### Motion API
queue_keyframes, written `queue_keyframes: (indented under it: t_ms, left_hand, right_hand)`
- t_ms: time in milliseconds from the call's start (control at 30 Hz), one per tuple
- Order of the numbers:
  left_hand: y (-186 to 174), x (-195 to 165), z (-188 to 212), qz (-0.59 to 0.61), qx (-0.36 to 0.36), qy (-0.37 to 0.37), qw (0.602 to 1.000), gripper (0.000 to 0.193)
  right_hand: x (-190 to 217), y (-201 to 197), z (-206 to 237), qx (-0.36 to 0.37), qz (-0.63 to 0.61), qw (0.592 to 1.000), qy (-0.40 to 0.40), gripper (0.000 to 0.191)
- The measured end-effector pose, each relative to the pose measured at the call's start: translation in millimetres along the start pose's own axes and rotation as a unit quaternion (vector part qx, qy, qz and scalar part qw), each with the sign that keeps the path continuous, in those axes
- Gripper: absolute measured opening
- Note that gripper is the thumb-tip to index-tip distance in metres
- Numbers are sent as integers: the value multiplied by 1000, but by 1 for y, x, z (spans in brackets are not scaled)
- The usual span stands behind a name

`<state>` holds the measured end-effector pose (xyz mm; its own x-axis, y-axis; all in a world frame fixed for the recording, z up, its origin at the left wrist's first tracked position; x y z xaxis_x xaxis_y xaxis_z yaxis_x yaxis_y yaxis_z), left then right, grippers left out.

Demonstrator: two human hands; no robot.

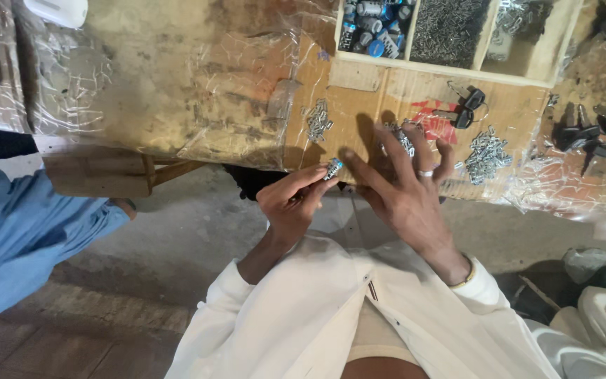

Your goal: The person assembles lock cylinders by hand, inserting small metal pins into blue-and-silver cylindrical bodies and placing the completed units into a compartmentalized tray. The person repeatedly picks up pins and cylinders, aligns them, and inserts the pins one by one.

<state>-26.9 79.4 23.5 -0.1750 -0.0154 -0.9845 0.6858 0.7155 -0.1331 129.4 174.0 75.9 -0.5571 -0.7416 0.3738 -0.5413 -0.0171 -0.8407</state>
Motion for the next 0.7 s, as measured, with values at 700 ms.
queue_keyframes:
  t_ms: [700]
  left_hand:
    - [31, -16, 8, -102, 56, 200, 973, 21]
  right_hand:
    - [-19, -6, 17, -83, -209, 955, 195, 33]
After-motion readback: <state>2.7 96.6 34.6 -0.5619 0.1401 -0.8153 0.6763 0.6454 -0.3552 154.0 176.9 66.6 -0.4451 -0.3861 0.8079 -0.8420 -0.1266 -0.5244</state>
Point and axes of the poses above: each hand's wrist, its own z-axis away from the middle knuckle, its own y-axis out of the palm, x = y × z, the point moved 7 cm from there along -z, towards the middle knuckle, and after that the axes turned 15 degrees about -x, right-handed, at the moved point
